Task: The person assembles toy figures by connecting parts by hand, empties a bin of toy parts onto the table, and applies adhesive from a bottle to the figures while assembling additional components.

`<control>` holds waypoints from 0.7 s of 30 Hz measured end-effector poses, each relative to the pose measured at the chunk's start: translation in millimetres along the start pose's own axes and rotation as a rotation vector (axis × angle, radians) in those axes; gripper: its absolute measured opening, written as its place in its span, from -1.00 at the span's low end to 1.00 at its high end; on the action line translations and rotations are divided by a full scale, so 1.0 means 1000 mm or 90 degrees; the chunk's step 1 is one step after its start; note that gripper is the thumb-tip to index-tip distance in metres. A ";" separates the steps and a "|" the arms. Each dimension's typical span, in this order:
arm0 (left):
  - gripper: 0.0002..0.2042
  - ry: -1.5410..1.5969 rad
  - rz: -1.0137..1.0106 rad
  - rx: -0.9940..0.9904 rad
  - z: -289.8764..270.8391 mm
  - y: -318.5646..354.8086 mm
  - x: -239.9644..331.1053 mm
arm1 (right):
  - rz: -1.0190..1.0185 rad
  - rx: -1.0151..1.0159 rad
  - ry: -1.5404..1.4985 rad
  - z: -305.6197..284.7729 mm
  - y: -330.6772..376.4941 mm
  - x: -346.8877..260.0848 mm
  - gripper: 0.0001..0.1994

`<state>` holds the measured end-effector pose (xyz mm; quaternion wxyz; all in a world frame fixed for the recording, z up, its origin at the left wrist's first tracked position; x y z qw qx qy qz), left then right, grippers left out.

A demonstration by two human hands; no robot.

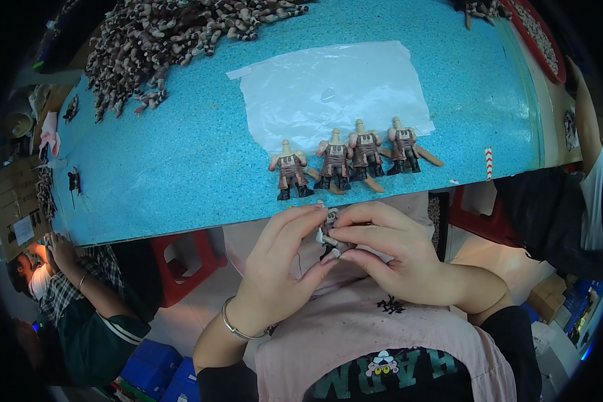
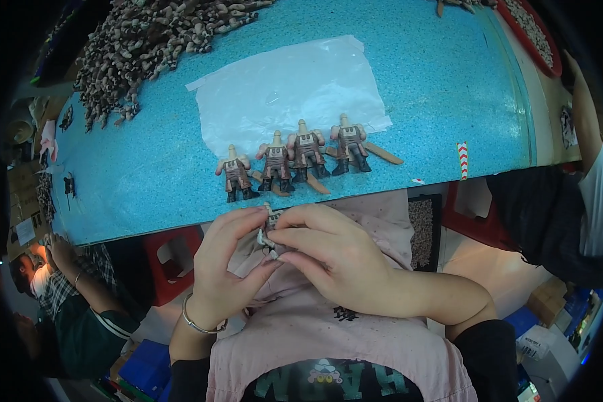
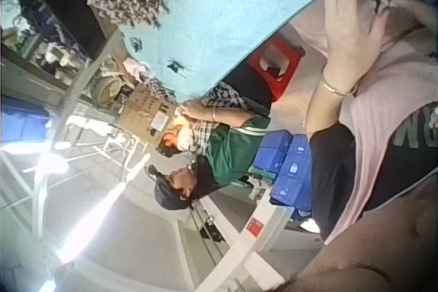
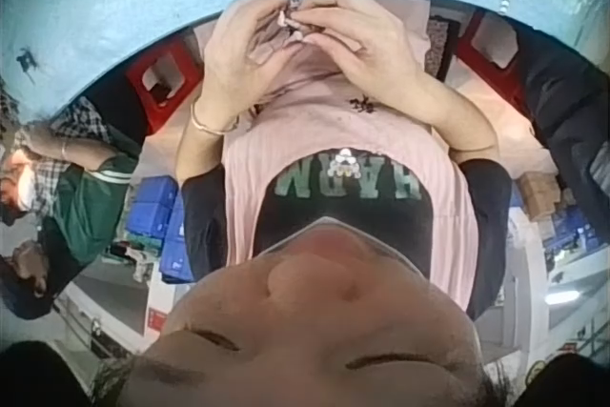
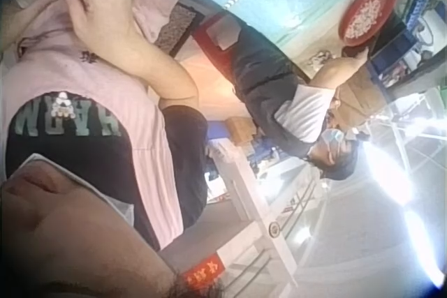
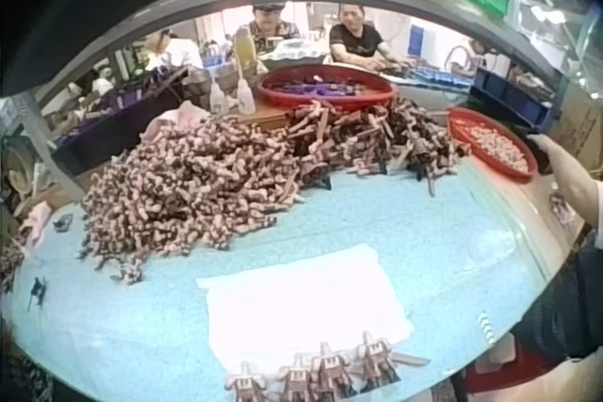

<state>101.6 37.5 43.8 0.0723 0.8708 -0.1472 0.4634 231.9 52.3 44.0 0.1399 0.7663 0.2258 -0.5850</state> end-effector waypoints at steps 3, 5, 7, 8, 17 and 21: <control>-0.44 0.001 0.000 0.003 0.000 0.000 0.001 | 0.023 0.016 -0.007 -0.001 0.001 0.003 -0.71; -0.47 -0.006 0.002 0.012 0.000 -0.001 0.002 | 0.042 0.024 -0.017 -0.001 0.003 0.005 -0.71; -0.51 0.025 0.003 0.005 -0.004 -0.002 0.002 | 0.078 0.037 -0.037 -0.002 0.004 0.009 -0.73; -0.54 0.057 0.002 -0.001 -0.006 -0.003 0.001 | 0.079 0.038 -0.037 -0.002 0.004 0.010 -0.73; -0.75 0.053 0.005 0.083 -0.001 -0.002 -0.010 | 0.076 0.045 -0.066 0.000 0.007 0.016 -0.75; -0.77 0.048 0.017 0.103 0.001 -0.002 -0.009 | 0.071 0.051 -0.066 0.000 0.007 0.016 -0.75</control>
Point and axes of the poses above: each hand's wrist, its own y-axis away from the middle knuckle, its own z-axis out of the palm, x = y × z, the point moved 8 cm from there along -y, towards the middle knuckle, and after that the axes turned 3 degrees about -y, right-handed, at the moved point
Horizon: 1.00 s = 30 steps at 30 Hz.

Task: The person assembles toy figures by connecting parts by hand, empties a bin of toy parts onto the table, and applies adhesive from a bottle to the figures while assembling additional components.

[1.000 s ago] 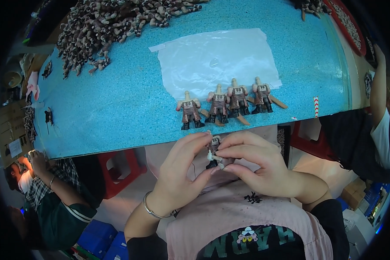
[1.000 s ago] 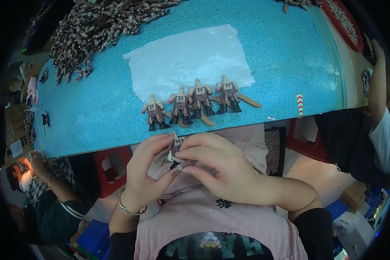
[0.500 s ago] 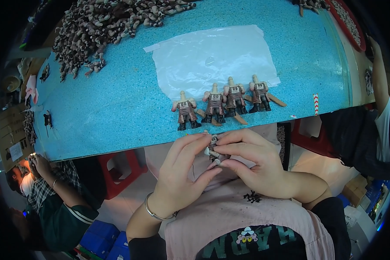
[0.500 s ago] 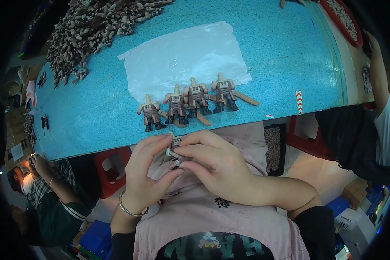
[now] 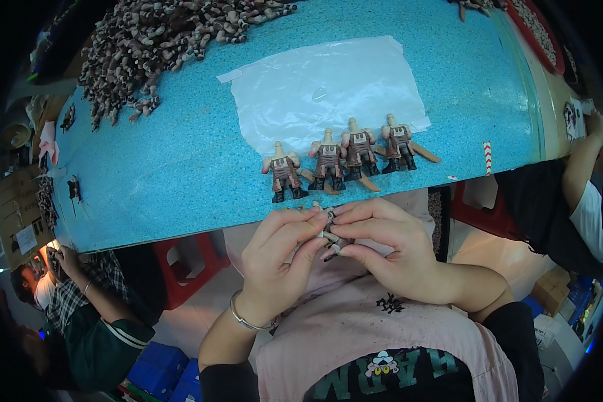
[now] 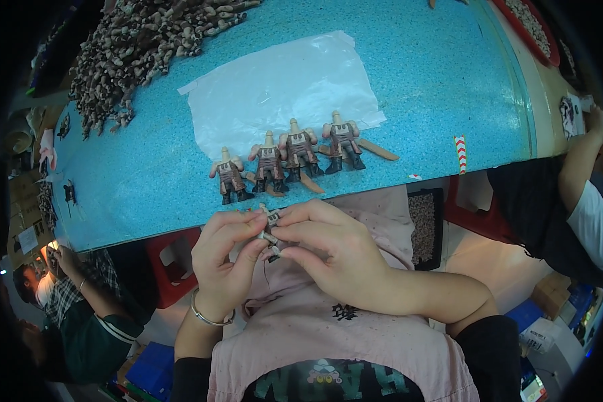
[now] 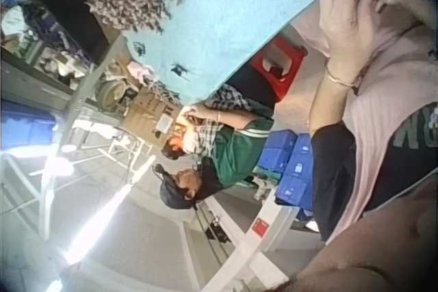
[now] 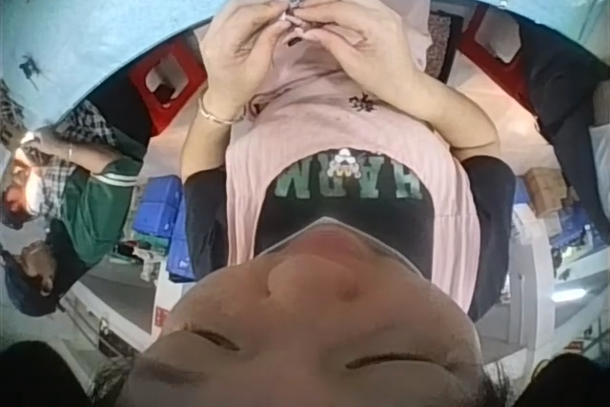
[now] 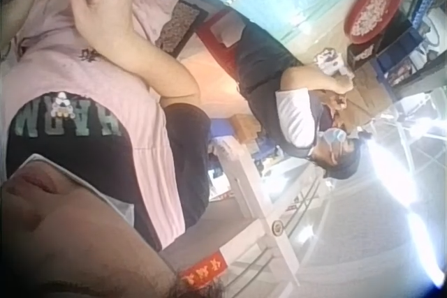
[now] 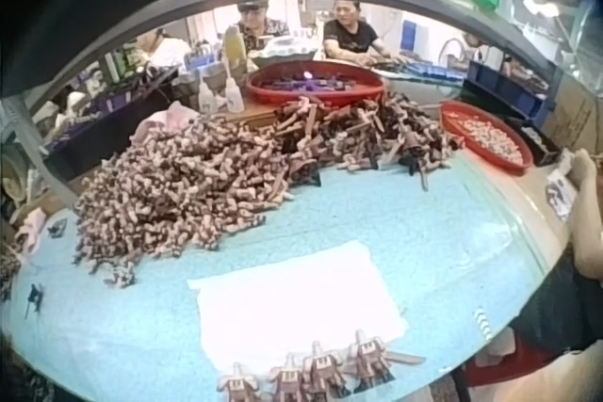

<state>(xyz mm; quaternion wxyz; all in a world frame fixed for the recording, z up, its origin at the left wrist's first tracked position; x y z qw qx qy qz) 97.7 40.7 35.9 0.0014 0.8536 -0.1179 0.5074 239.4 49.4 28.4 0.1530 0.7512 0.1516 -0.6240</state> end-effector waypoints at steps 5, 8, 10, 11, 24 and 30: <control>-0.75 0.189 -0.103 0.103 -0.007 0.020 -0.022 | -0.059 -0.046 0.006 -0.003 -0.002 -0.013 -0.62; -0.73 0.294 -0.102 0.189 -0.016 0.030 -0.022 | -0.083 0.097 0.070 -0.018 0.006 -0.024 -0.62; -0.73 0.300 -0.088 0.183 -0.013 0.031 -0.017 | 0.146 0.069 -0.375 -0.004 0.017 0.006 -0.70; -0.73 0.306 -0.075 0.175 -0.011 0.031 -0.013 | 0.145 0.068 -0.375 -0.007 0.016 0.006 -0.70; -0.83 0.660 -0.254 -0.148 0.032 0.017 -0.013 | 0.035 -0.162 -0.233 0.009 0.012 0.000 -0.82; -0.81 0.556 -0.204 -0.162 0.031 0.018 -0.008 | 0.074 -0.224 -0.194 0.011 0.013 0.003 -0.85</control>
Point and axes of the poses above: each hand's wrist, its own y-axis away from the middle knuckle, its own z-axis out of the palm, x = y × z, the point moved 8 cm from there along -y, towards the middle knuckle, and after that the axes turned 3 degrees about -y, right-handed, at the moved point
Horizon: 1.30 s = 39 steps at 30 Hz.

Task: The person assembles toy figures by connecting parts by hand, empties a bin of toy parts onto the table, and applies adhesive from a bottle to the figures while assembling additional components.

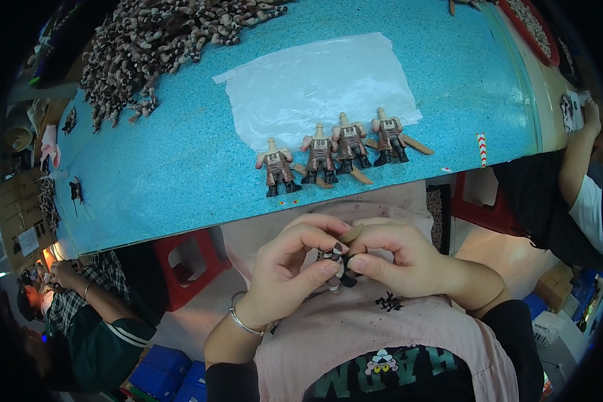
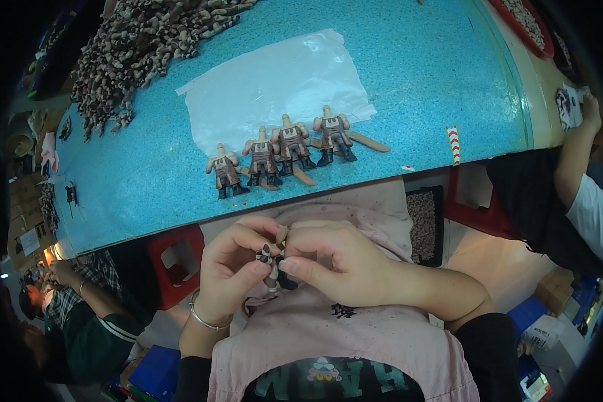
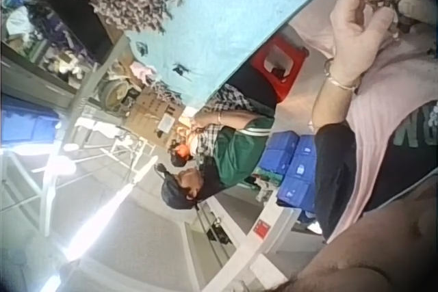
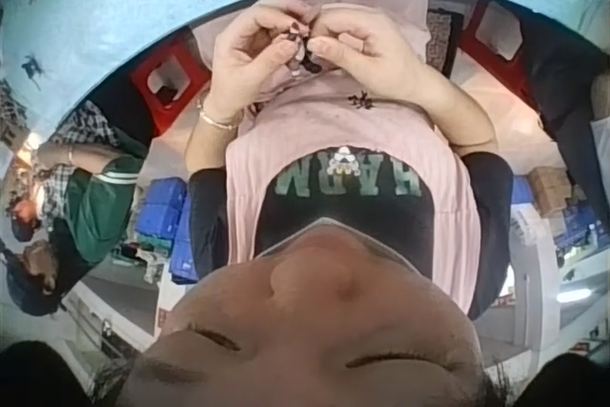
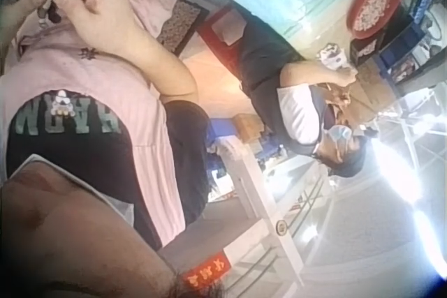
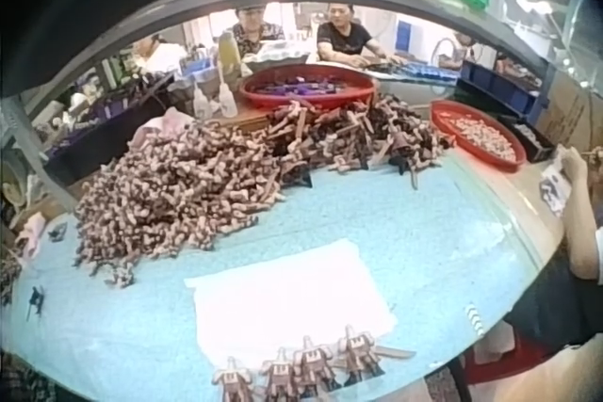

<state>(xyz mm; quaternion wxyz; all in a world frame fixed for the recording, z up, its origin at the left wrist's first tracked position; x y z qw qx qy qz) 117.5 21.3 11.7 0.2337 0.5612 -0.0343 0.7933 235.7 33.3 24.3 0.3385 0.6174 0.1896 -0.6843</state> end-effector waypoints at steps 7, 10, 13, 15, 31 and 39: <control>-0.66 -0.048 0.106 0.104 0.008 0.006 0.006 | -0.052 0.118 0.016 -0.002 -0.003 -0.007 -0.88; -0.47 -0.078 0.217 0.232 0.003 0.014 0.021 | -0.138 0.161 0.092 -0.005 -0.001 -0.019 -0.75; -0.45 -0.070 0.192 0.166 0.001 0.011 0.018 | -0.159 0.121 0.154 -0.005 0.001 -0.022 -0.62; -0.46 -0.120 0.165 0.077 -0.003 0.005 0.021 | -0.160 0.092 0.157 -0.002 0.002 -0.022 -0.57; -0.59 -0.225 0.205 0.063 0.001 0.002 0.017 | -0.193 0.131 0.159 -0.003 -0.001 -0.030 -0.59; -0.63 -0.288 0.237 0.113 -0.012 0.003 0.032 | -0.197 0.082 0.184 0.001 -0.015 -0.037 -0.57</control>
Point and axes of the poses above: each hand's wrist, its own y-axis away from the middle knuckle, its own z-axis out of the palm, x = y × z, the point moved 8 cm from there along -y, towards the middle knuckle, and after that the axes turned 3 degrees about -y, right-handed, at the moved point
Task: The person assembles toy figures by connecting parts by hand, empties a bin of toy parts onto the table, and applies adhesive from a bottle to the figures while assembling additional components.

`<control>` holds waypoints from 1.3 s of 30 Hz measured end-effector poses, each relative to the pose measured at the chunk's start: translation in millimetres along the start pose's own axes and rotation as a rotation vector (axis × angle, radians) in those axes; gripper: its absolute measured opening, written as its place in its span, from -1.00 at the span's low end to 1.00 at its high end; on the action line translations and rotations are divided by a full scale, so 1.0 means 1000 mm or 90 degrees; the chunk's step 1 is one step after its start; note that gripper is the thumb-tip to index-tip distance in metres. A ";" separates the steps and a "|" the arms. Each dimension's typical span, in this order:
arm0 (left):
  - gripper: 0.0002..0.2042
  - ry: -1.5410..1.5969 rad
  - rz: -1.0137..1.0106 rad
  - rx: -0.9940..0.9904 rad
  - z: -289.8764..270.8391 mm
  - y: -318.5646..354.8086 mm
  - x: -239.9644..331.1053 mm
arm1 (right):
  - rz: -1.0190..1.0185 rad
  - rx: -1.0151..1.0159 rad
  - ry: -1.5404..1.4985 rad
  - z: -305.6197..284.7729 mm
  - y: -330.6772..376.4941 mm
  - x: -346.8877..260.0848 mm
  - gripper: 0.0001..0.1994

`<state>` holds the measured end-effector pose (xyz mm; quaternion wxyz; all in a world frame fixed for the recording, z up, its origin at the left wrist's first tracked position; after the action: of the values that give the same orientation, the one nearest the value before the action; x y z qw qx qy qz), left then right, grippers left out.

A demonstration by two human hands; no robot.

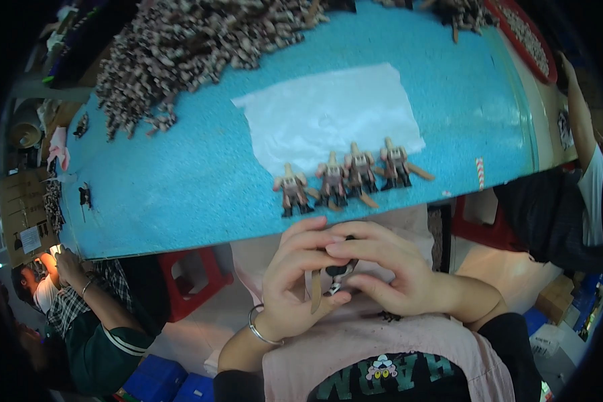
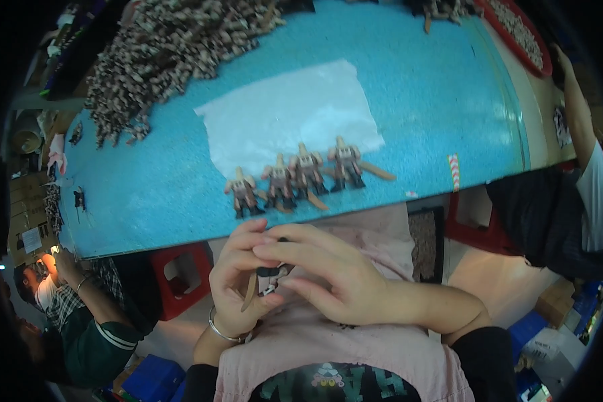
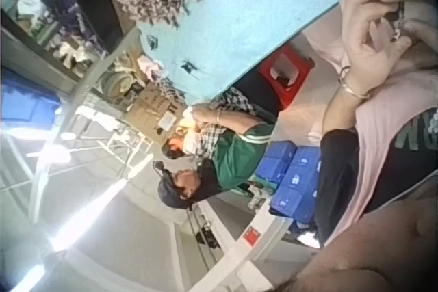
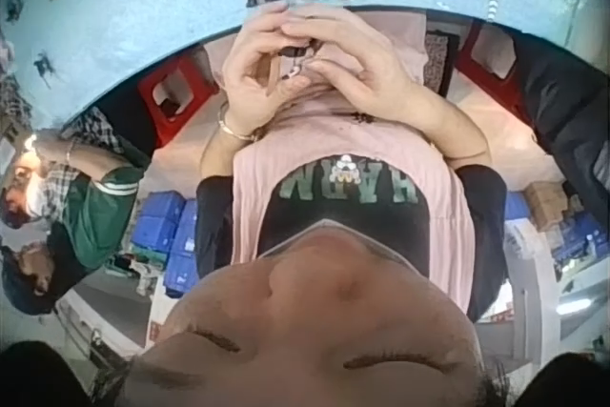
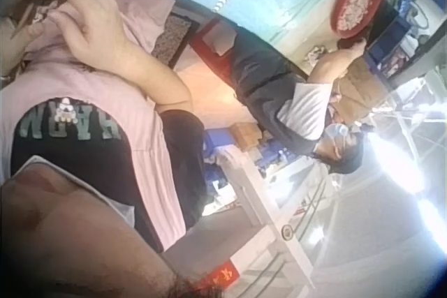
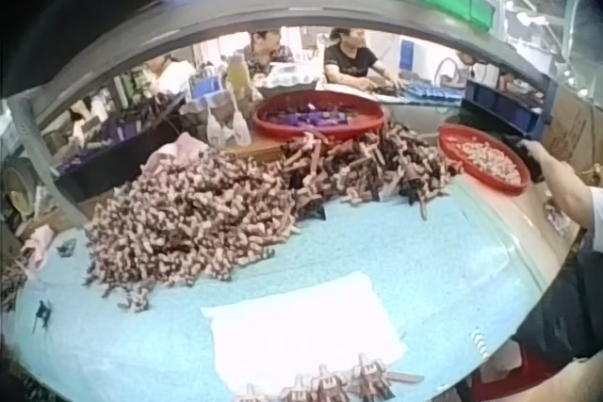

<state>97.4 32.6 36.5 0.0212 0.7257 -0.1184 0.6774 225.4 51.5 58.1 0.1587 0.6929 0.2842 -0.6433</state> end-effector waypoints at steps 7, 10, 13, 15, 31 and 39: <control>-0.58 -0.169 0.028 0.297 -0.106 0.003 0.015 | -0.010 0.035 0.133 -0.048 -0.037 -0.025 -0.69; -0.64 -0.224 0.009 0.370 -0.158 0.001 0.002 | -0.019 0.092 0.221 -0.080 -0.074 -0.019 -0.76; -0.69 -0.210 -0.010 0.401 -0.186 0.005 -0.007 | 0.045 0.140 0.290 -0.102 -0.120 0.009 -0.81; -0.69 -0.190 -0.030 0.429 -0.196 0.010 -0.009 | 0.030 0.151 0.345 -0.103 -0.151 0.020 -0.81; -0.63 -0.269 0.114 0.287 -0.137 -0.012 0.034 | 0.061 0.162 0.538 -0.093 -0.203 0.056 -0.64; -0.63 -0.302 0.154 0.268 -0.128 -0.013 0.044 | 0.102 0.152 0.510 -0.102 -0.199 0.051 -0.71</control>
<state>-23.3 63.3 91.9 -0.2376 0.8322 -0.0630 0.4971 188.8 277.6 49.6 0.0040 0.9217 0.1919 -0.3370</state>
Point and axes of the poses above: each hand's wrist, its own y-axis away from the middle knuckle, its own z-axis out of the palm, x = y × z, the point moved 8 cm from there along -y, towards the middle knuckle, and after that the axes turned 3 degrees about -y, right-handed, at the moved point
